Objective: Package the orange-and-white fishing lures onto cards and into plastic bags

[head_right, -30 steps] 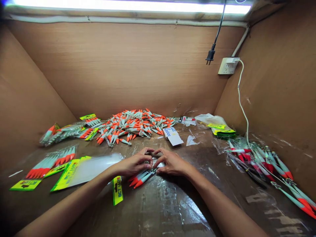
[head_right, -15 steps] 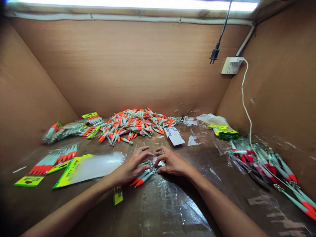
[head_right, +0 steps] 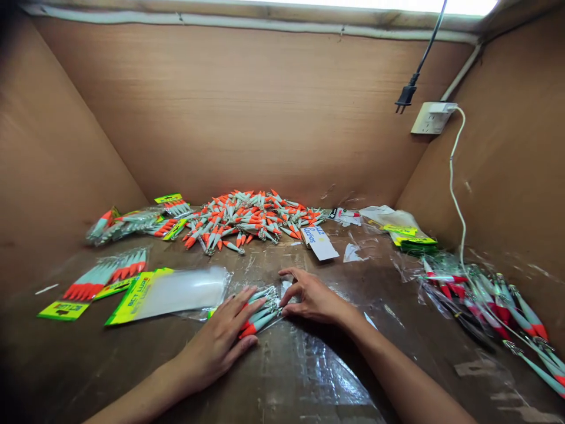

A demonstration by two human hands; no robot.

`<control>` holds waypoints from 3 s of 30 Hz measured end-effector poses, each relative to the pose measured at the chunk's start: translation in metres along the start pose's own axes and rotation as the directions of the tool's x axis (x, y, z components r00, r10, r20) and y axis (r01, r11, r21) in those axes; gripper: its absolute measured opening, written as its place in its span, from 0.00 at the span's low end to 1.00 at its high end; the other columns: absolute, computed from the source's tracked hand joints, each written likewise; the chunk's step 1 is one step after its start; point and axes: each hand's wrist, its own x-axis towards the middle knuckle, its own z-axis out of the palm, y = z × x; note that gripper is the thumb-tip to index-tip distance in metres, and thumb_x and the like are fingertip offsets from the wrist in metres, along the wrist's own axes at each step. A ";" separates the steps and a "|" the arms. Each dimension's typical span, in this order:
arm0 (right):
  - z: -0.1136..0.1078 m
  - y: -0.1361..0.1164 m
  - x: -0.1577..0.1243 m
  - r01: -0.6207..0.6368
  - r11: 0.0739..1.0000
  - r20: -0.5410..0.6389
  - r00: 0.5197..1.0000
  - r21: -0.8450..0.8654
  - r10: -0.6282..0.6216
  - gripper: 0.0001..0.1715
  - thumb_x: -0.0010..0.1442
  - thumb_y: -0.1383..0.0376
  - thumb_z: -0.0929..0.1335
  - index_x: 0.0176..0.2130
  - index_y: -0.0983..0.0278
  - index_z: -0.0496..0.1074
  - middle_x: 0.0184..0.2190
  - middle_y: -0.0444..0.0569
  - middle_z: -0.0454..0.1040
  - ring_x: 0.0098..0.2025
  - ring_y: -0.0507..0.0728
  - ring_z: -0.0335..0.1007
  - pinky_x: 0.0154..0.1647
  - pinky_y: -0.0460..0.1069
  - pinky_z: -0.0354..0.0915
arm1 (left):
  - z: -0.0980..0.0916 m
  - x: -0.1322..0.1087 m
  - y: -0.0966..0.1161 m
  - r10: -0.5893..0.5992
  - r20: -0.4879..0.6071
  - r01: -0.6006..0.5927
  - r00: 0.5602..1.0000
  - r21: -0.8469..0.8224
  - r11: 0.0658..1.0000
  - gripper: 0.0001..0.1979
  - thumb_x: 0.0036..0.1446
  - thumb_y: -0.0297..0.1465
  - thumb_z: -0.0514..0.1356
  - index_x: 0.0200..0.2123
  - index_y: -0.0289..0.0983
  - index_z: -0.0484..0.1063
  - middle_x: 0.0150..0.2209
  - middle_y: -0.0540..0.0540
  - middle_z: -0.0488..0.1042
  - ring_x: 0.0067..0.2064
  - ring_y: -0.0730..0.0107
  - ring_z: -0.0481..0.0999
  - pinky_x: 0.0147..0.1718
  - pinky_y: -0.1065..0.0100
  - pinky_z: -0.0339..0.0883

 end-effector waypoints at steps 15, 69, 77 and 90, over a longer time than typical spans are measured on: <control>-0.001 -0.001 0.004 -0.006 0.998 0.079 0.997 0.055 0.001 0.11 0.56 0.55 0.75 0.39 0.54 0.82 0.62 0.47 0.64 0.62 0.63 0.62 0.63 0.57 0.58 | -0.001 -0.002 0.002 -0.037 -0.028 0.035 0.999 -0.068 0.997 0.29 0.65 0.38 0.58 0.67 0.48 0.54 0.70 0.43 0.53 0.69 0.51 0.54 0.66 0.42 0.51; 0.010 0.001 0.005 -0.020 1.000 -0.046 0.999 -0.011 0.019 0.10 0.53 0.57 0.77 0.39 0.50 0.83 0.58 0.46 0.69 0.58 0.63 0.64 0.60 0.56 0.57 | -0.052 0.100 -0.012 0.387 0.156 -0.339 0.909 -0.266 0.903 0.06 0.60 0.27 0.62 0.40 0.43 0.76 0.53 0.45 0.66 0.54 0.61 0.69 0.53 0.63 0.65; 0.006 -0.002 0.002 -0.057 0.997 -0.035 0.998 0.052 0.059 0.10 0.52 0.56 0.77 0.35 0.55 0.82 0.61 0.48 0.65 0.63 0.63 0.59 0.64 0.58 0.54 | -0.026 0.059 -0.004 0.101 -0.109 -0.124 0.989 -0.230 0.965 0.18 0.61 0.29 0.62 0.54 0.44 0.68 0.56 0.43 0.66 0.57 0.59 0.69 0.56 0.57 0.66; 0.011 -0.009 0.006 -0.208 0.975 -0.243 0.953 -0.081 0.183 0.17 0.65 0.55 0.67 0.33 0.61 0.80 0.53 0.54 0.71 0.56 0.61 0.66 0.57 0.55 0.59 | -0.010 0.015 -0.010 0.049 -0.086 -0.058 0.995 -0.103 0.993 0.29 0.63 0.36 0.60 0.65 0.46 0.56 0.64 0.41 0.63 0.65 0.53 0.63 0.62 0.47 0.60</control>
